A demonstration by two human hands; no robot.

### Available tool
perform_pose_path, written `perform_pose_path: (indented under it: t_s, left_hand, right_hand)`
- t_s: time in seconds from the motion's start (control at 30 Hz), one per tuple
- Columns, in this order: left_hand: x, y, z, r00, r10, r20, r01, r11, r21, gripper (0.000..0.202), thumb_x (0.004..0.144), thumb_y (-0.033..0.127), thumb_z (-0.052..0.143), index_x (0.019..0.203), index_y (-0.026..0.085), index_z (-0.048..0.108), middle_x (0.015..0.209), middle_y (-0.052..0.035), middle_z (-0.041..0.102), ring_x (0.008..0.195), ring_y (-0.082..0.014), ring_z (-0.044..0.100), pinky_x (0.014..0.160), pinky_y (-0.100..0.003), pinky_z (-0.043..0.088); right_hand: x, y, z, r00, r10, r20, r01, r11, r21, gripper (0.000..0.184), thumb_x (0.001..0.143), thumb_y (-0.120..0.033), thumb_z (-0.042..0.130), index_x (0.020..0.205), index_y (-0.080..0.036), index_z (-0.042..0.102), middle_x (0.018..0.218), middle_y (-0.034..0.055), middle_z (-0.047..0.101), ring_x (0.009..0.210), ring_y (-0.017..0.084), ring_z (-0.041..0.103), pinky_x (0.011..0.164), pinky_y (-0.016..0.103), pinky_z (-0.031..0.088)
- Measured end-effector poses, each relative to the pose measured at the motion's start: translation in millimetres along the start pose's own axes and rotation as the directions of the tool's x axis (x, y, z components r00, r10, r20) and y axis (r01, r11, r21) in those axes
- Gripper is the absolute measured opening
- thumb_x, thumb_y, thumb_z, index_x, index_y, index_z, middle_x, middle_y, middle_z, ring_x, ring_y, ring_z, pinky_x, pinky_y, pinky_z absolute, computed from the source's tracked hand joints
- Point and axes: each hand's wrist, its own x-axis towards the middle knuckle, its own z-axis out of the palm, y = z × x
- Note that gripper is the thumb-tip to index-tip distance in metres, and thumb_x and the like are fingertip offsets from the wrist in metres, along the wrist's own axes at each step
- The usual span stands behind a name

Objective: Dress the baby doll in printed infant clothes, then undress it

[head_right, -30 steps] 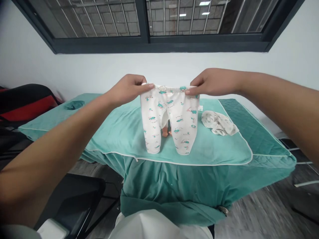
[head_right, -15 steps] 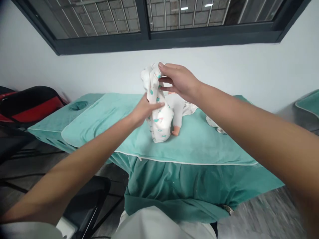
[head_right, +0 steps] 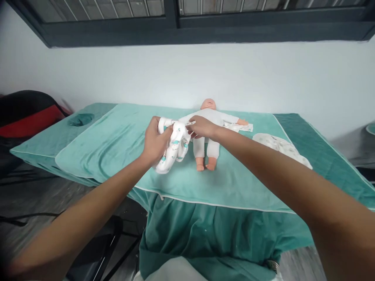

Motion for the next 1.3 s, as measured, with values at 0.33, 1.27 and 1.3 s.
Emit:
perform_pose_path:
  t_s: [0.33, 1.27, 1.3]
  left_hand:
    - [32, -70, 91.7, 0.881, -0.335, 0.334, 0.377, 0.924, -0.067, 0.034, 0.085, 0.028, 0.060, 0.117, 0.020, 0.056, 0.131, -0.0116, 0.061, 0.128, -0.0260, 0.056, 0.109, -0.043, 0.045]
    - [178, -162, 9.8, 0.546, -0.622, 0.562, 0.837, 0.439, -0.328, 0.049, 0.078, 0.056, 0.070, 0.108, 0.018, 0.069, 0.099, -0.0126, 0.076, 0.087, -0.0320, 0.072, 0.080, -0.049, 0.060]
    - [180, -174, -4.2, 0.550, -0.643, 0.533, 0.835, 0.448, -0.321, 0.049, 0.078, 0.056, 0.070, 0.108, 0.018, 0.069, 0.095, -0.0123, 0.076, 0.086, -0.0327, 0.072, 0.078, -0.050, 0.060]
  right_hand:
    - [125, 99, -71, 0.843, -0.356, -0.403, 0.085, 0.828, -0.554, 0.070, 0.082, -0.039, 0.063, 0.142, -0.010, 0.040, 0.150, 0.0247, 0.038, 0.145, 0.038, 0.030, 0.118, 0.056, 0.028]
    - [342, 25, -33, 0.998, -0.015, -0.068, 0.002, 0.981, -0.195, 0.089, 0.075, -0.071, 0.069, 0.140, -0.015, 0.045, 0.145, 0.0247, 0.051, 0.130, 0.041, 0.054, 0.108, 0.057, 0.047]
    - [352, 18, -15, 0.996, -0.082, -0.019, 0.079, 0.989, -0.123, 0.081, 0.077, -0.067, 0.070, 0.136, -0.016, 0.048, 0.144, 0.0231, 0.053, 0.132, 0.040, 0.053, 0.109, 0.057, 0.045]
